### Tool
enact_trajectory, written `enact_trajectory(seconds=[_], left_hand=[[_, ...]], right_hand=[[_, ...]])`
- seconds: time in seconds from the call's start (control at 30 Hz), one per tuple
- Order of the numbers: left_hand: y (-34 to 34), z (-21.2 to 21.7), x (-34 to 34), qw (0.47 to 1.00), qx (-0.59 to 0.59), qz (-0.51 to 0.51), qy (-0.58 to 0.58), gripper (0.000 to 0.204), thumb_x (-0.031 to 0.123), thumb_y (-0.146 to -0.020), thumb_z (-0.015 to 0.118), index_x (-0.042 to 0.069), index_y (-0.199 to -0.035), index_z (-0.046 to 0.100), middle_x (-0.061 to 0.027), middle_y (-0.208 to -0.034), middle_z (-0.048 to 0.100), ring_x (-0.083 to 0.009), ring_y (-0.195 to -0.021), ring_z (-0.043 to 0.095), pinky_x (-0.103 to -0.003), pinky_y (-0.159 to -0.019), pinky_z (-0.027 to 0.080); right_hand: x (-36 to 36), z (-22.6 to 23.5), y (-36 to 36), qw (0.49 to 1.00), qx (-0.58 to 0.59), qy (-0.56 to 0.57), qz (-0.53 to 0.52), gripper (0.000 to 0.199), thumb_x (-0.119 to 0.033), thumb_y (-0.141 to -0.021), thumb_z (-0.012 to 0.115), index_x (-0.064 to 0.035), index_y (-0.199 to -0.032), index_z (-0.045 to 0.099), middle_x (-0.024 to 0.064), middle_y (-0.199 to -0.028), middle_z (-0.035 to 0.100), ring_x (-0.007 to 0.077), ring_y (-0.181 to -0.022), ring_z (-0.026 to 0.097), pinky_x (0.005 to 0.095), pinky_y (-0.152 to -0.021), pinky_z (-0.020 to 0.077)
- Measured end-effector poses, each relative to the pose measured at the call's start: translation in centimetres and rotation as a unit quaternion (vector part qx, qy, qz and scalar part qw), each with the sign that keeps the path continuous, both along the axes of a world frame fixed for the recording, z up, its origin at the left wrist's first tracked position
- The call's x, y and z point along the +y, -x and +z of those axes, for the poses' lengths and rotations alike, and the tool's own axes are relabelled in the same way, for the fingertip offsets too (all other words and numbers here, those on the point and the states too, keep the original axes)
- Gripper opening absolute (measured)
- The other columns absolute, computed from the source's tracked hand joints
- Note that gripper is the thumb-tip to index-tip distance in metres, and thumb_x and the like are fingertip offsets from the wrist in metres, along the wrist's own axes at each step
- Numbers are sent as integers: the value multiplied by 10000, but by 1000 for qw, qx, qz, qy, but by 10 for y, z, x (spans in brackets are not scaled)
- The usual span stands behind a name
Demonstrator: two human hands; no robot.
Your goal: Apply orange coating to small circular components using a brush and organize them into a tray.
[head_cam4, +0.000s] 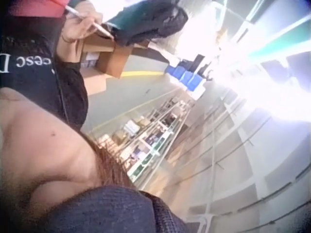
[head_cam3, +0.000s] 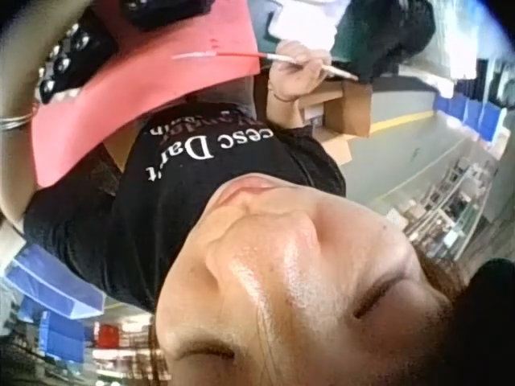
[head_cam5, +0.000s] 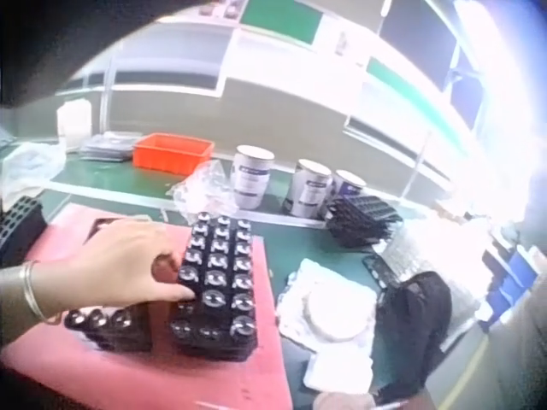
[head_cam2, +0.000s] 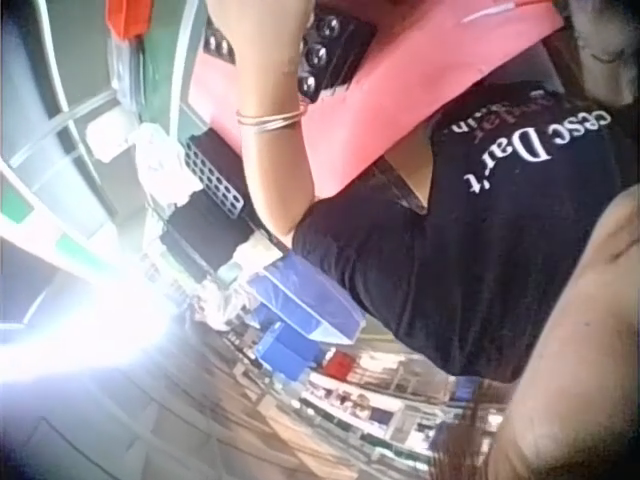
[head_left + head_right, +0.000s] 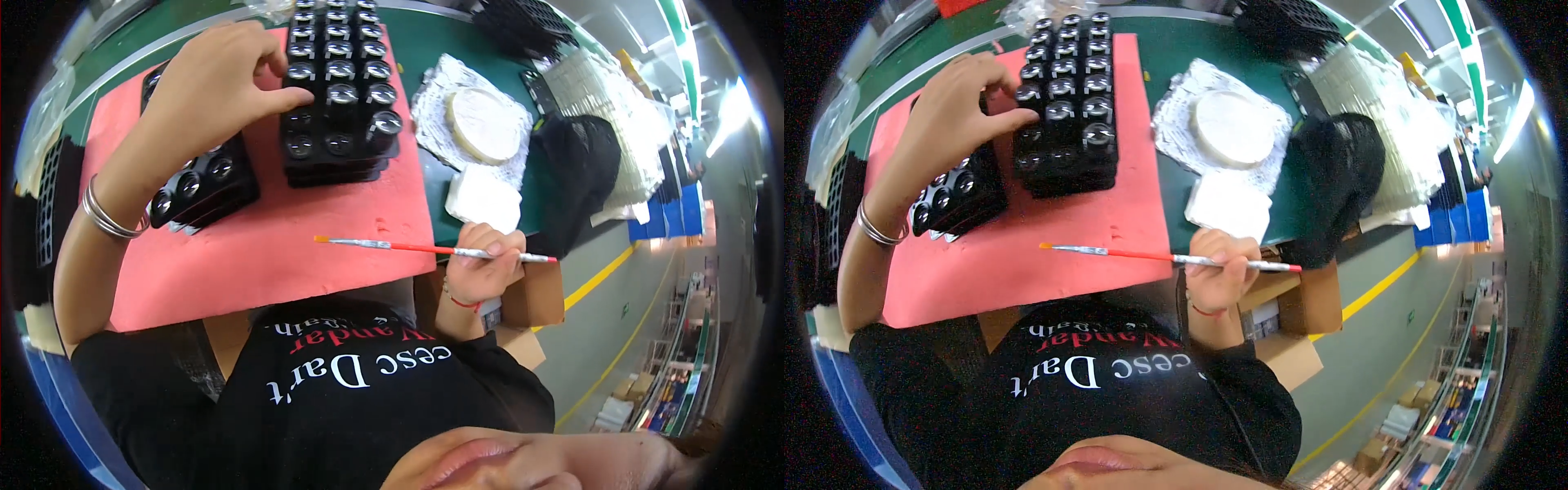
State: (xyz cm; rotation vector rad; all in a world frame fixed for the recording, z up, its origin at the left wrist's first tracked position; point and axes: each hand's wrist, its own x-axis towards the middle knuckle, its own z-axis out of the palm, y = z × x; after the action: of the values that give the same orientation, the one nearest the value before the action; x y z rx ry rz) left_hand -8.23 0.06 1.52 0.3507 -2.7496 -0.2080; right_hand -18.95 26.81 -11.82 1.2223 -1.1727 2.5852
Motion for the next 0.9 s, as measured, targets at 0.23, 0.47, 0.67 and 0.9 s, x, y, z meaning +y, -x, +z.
enact_trajectory(seconds=[0.23, 0.47, 0.67, 0.9], left_hand=[[-8, -5, 15, 995, 89, 6, -36, 245, 146, -647, 660, 10, -767, 495, -82, -693, 462, -229, -629, 475, -297, -579, 384], [-66, -34, 79, 974, 94, -121, -165, 322, -19, -486, 667, 20, -777, 532, -120, -829, 602, -225, -707, 584, -288, -619, 474], [-76, -80, 109, 961, 101, 53, -251, 275, -55, -561, 606, -14, -827, 553, -103, -791, 577, -175, -645, 558, -247, -592, 449], [-83, -86, 104, 953, 94, 32, -286, 285, -56, -567, 595, 4, -843, 559, -87, -752, 546, -161, -559, 476, -252, -510, 404]], right_hand=[[-2, 6, 3, 997, -55, 0, 49, 258, -273, -910, 347, -74, -750, 380, 39, -461, 379, 122, -396, 323, 268, -428, 248], [33, 13, 29, 990, -89, 45, -100, 274, -298, -920, 332, -83, -760, 389, 20, -508, 377, 113, -473, 333, 263, -486, 259], [47, 30, 63, 902, 38, -102, -419, 267, -225, -911, 382, -13, -772, 468, 80, -613, 532, 127, -544, 497, 233, -541, 381], [46, 39, 70, 854, 127, -190, -467, 279, -210, -910, 386, -5, -756, 496, 65, -587, 516, 109, -515, 488, 203, -521, 381]])
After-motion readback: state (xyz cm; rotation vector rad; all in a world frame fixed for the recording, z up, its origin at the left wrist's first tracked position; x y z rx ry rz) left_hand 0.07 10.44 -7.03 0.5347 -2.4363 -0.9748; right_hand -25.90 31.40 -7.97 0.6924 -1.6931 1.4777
